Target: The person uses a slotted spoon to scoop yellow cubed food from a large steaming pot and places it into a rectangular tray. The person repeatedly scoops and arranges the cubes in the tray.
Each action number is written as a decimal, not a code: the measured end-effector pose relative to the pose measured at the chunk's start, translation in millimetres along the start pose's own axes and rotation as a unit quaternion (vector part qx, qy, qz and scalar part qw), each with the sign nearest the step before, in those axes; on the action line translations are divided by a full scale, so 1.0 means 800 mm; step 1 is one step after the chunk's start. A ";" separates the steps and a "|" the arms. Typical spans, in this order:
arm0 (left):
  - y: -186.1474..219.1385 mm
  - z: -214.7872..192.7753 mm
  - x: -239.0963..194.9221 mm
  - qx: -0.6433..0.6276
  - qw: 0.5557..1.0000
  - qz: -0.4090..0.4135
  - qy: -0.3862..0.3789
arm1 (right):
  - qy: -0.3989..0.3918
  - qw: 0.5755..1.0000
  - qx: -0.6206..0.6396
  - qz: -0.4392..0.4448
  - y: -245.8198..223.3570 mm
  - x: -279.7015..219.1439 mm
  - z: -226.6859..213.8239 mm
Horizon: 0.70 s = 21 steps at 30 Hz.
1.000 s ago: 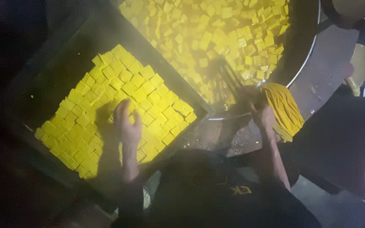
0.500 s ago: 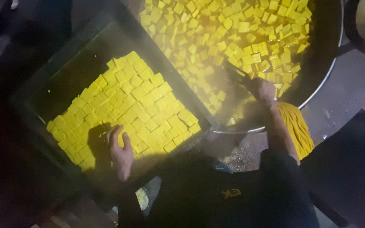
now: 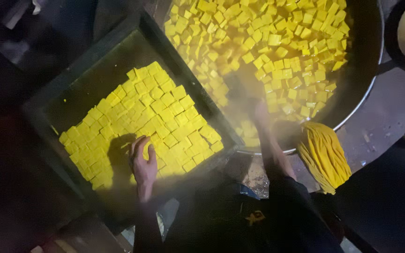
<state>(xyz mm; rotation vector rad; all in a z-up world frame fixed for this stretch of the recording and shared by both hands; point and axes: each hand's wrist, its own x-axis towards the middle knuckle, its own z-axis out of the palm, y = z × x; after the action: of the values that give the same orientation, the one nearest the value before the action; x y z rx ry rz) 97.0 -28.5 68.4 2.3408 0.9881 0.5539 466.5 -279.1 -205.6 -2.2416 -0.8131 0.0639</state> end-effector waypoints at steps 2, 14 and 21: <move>-0.003 0.000 -0.008 -0.007 1.000 0.004 0.004 | -0.030 0.996 0.024 0.077 -0.016 -0.025 -0.018; -0.007 0.011 -0.005 -0.020 1.000 0.024 0.002 | 0.031 0.936 -0.099 0.338 0.008 -0.152 -0.151; -0.006 0.015 -0.009 -0.036 0.999 0.011 -0.018 | 0.058 0.916 -0.138 0.373 0.025 -0.138 -0.129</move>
<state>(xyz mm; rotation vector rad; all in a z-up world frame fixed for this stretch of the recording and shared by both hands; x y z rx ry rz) 96.3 -34.8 55.4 2.2928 0.9131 0.5444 417.5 -418.1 -164.9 -2.6735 0.1471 0.1807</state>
